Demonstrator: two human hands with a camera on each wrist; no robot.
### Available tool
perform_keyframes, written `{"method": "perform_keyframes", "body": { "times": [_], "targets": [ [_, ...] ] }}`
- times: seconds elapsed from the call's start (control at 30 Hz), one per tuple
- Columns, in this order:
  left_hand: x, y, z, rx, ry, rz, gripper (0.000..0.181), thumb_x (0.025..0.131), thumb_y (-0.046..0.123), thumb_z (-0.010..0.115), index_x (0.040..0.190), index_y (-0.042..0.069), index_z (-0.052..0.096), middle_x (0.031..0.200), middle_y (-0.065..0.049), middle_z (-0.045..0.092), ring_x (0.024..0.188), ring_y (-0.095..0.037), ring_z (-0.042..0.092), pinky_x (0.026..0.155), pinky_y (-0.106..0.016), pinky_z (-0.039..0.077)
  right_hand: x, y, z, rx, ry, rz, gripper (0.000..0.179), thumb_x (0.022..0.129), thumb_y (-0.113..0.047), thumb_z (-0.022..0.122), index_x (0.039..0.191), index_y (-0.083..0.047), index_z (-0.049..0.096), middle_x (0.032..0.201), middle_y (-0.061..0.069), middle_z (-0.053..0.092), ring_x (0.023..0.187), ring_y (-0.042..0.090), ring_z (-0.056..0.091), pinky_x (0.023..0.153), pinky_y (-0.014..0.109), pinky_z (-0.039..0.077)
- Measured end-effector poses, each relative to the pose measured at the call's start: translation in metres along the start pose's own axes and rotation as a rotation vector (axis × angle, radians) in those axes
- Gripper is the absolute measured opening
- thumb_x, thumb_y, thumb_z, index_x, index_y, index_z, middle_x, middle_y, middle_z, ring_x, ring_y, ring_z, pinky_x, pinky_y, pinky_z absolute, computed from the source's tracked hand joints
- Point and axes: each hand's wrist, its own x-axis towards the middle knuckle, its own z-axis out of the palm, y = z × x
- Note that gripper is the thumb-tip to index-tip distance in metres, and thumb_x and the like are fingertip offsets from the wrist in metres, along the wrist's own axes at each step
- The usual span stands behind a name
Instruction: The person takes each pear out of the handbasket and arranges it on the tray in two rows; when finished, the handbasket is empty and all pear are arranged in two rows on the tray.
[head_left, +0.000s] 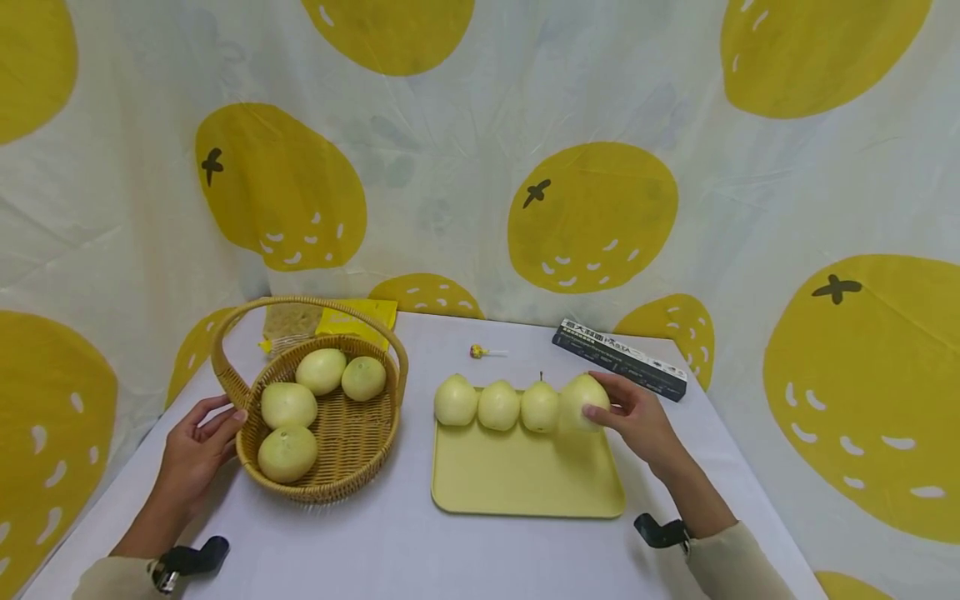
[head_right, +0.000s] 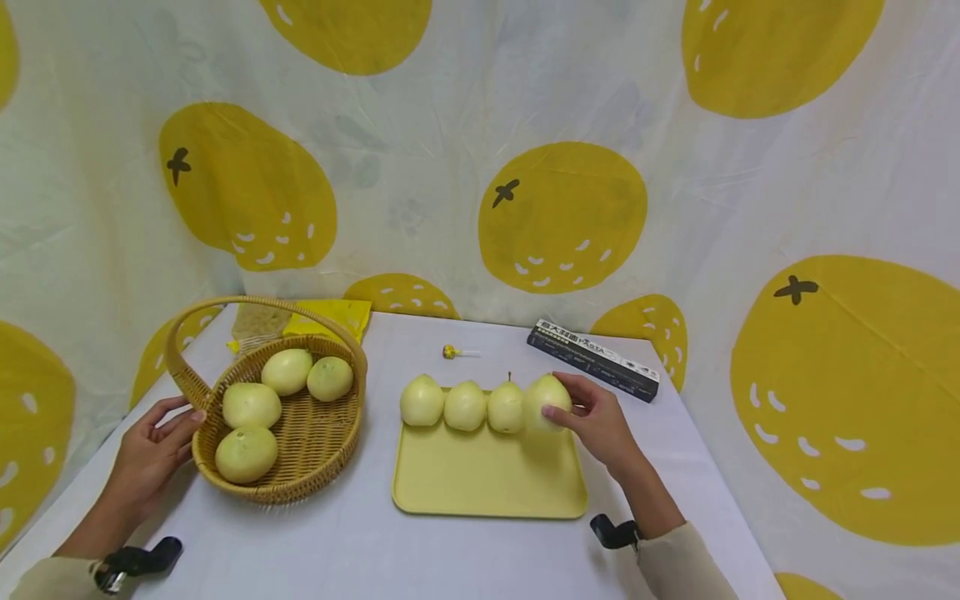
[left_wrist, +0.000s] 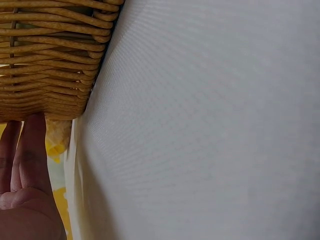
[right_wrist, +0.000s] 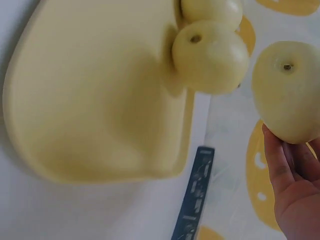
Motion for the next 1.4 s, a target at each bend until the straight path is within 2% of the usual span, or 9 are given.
{"method": "perform_keyframes", "body": {
  "times": [0.3, 0.5, 0.63, 0.9, 1.07, 1.23, 1.4],
  "targets": [
    [0.0, 0.001, -0.001, -0.01, -0.005, 0.019, 0.035, 0.1, 0.022, 0.076, 0.132, 0.025, 0.062, 0.104, 0.025, 0.078, 0.089, 0.002, 0.077, 0.07, -0.021, 0.064, 0.02, 0.035, -0.013, -0.063, -0.035, 0.024, 0.065, 0.095, -0.031, 0.083, 0.152, -0.012, 0.057, 0.147, 0.017, 0.065, 0.109, 0.016, 0.067, 0.088, 0.018, 0.057],
    [0.0, 0.001, -0.001, -0.012, -0.009, 0.024, 0.034, 0.1, 0.021, 0.076, 0.131, 0.025, 0.062, 0.104, 0.024, 0.078, 0.088, 0.001, 0.077, 0.07, -0.021, 0.064, 0.031, 0.052, -0.012, -0.05, -0.082, 0.034, 0.065, 0.095, -0.029, 0.083, 0.151, -0.007, 0.057, 0.147, 0.02, 0.063, 0.113, 0.015, 0.067, 0.091, 0.016, 0.056],
    [0.0, 0.001, 0.0, -0.005, -0.004, 0.01, 0.035, 0.1, 0.023, 0.076, 0.132, 0.025, 0.062, 0.104, 0.025, 0.077, 0.088, 0.001, 0.077, 0.07, -0.02, 0.064, 0.036, 0.059, -0.009, -0.044, -0.114, 0.048, 0.067, 0.095, -0.03, 0.083, 0.151, -0.006, 0.057, 0.148, 0.02, 0.063, 0.117, 0.019, 0.066, 0.093, 0.015, 0.054],
    [-0.001, 0.0, 0.001, -0.013, 0.0, 0.016, 0.035, 0.1, 0.022, 0.076, 0.133, 0.024, 0.062, 0.104, 0.025, 0.078, 0.088, 0.001, 0.078, 0.07, -0.021, 0.064, 0.043, 0.065, -0.006, -0.062, -0.15, 0.038, 0.069, 0.095, -0.031, 0.082, 0.152, -0.005, 0.055, 0.15, 0.02, 0.062, 0.133, 0.037, 0.063, 0.096, 0.011, 0.05],
    [-0.001, 0.001, 0.001, -0.015, 0.002, 0.013, 0.035, 0.1, 0.022, 0.076, 0.132, 0.025, 0.063, 0.104, 0.025, 0.078, 0.088, 0.002, 0.077, 0.07, -0.021, 0.064, 0.043, 0.064, -0.005, -0.065, -0.142, 0.055, 0.07, 0.095, -0.032, 0.082, 0.153, -0.006, 0.054, 0.151, 0.019, 0.062, 0.134, 0.038, 0.062, 0.096, 0.011, 0.049],
    [-0.003, 0.001, 0.001, -0.01, -0.005, 0.011, 0.035, 0.1, 0.022, 0.076, 0.132, 0.025, 0.062, 0.104, 0.026, 0.078, 0.089, 0.002, 0.077, 0.071, -0.02, 0.064, 0.044, 0.063, -0.005, -0.104, -0.13, 0.082, 0.072, 0.095, -0.038, 0.082, 0.155, -0.009, 0.053, 0.152, 0.016, 0.061, 0.134, 0.034, 0.061, 0.1, 0.018, 0.05],
    [-0.002, 0.002, 0.001, -0.005, -0.003, 0.008, 0.036, 0.1, 0.024, 0.076, 0.133, 0.025, 0.062, 0.104, 0.026, 0.077, 0.089, 0.002, 0.077, 0.071, -0.02, 0.064, 0.042, 0.06, -0.004, -0.112, -0.121, 0.098, 0.075, 0.094, -0.041, 0.082, 0.155, -0.01, 0.052, 0.153, 0.015, 0.06, 0.134, 0.034, 0.059, 0.109, 0.036, 0.051]
  ]
}}
